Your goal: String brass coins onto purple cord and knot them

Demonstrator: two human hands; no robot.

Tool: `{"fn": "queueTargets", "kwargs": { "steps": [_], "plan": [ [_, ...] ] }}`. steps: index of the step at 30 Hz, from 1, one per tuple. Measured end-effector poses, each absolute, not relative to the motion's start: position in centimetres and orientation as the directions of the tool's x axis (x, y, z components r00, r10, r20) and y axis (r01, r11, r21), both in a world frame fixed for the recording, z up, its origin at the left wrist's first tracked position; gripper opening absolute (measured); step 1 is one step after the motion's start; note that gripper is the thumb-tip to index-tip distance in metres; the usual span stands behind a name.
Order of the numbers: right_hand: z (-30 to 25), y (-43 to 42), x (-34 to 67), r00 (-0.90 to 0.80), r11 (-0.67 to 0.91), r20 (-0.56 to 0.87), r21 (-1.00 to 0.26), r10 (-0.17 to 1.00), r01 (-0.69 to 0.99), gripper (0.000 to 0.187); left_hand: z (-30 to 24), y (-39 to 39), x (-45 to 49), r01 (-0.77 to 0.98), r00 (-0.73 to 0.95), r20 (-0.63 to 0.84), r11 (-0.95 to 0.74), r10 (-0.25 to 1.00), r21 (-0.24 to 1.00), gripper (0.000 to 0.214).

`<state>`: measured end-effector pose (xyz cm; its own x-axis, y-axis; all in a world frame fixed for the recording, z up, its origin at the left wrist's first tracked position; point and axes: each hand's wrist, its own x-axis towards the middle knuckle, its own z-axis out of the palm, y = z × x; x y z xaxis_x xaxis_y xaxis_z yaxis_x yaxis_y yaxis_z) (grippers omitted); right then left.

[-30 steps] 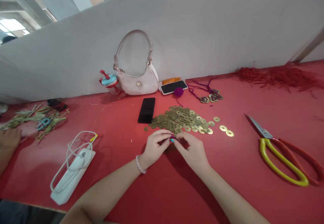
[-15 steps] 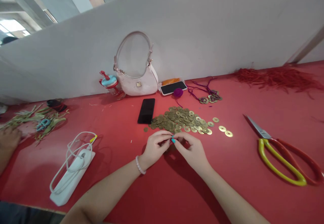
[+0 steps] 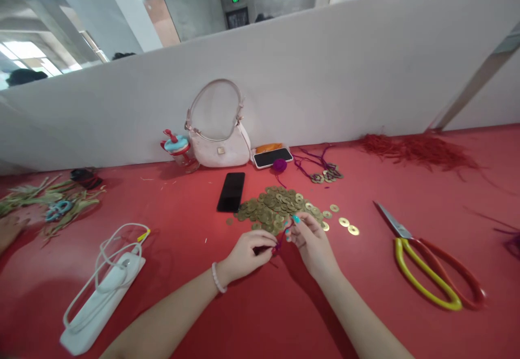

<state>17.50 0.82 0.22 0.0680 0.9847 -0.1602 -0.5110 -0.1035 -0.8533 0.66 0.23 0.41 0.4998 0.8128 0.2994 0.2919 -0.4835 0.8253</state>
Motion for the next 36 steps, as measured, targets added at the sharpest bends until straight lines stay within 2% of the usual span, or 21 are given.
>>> {"fn": "queueTargets", "kwargs": {
  "steps": [7,16,20,24,28,33,36],
  "plan": [
    [-0.6,0.9,17.6,0.092,-0.095,-0.155,-0.879,0.984,-0.467,0.026,0.4,0.4,0.4,0.14,0.412,0.27,-0.353,0.87,0.925,0.013],
    [-0.5,0.4,16.6,-0.066,-0.13,-0.117,-0.958,0.991,-0.256,0.022,0.1,0.3,0.3,-0.051,0.39,0.215,-0.212,0.895,0.976,0.015],
    [-0.2,0.1,16.4,-0.078,-0.123,-0.112,-0.98,0.991,-0.158,0.023,0.5,0.2,0.4,-0.002,0.384,0.139,-0.149,0.913,0.989,0.023],
    [-0.1,0.0,16.5,-0.064,-0.026,-0.023,-0.998,0.998,-0.05,0.025,1.1,0.3,0.4,0.079,0.306,0.201,-0.236,0.931,0.969,0.024],
    [-0.2,0.0,16.5,-0.096,0.104,0.096,-0.991,0.991,0.081,0.027,1.3,0.4,0.4,0.135,0.321,0.225,-0.28,0.92,0.951,0.022],
    [-0.3,0.3,16.6,-0.117,0.262,0.241,-0.942,0.963,0.21,0.017,1.0,0.3,0.5,0.199,0.326,0.261,-0.335,0.909,0.921,0.021],
    [-0.4,0.3,16.8,-0.114,0.274,0.254,-0.932,0.961,0.238,0.015,0.7,0.3,0.5,0.204,0.319,0.266,-0.34,0.91,0.918,0.02]
  ]
}}
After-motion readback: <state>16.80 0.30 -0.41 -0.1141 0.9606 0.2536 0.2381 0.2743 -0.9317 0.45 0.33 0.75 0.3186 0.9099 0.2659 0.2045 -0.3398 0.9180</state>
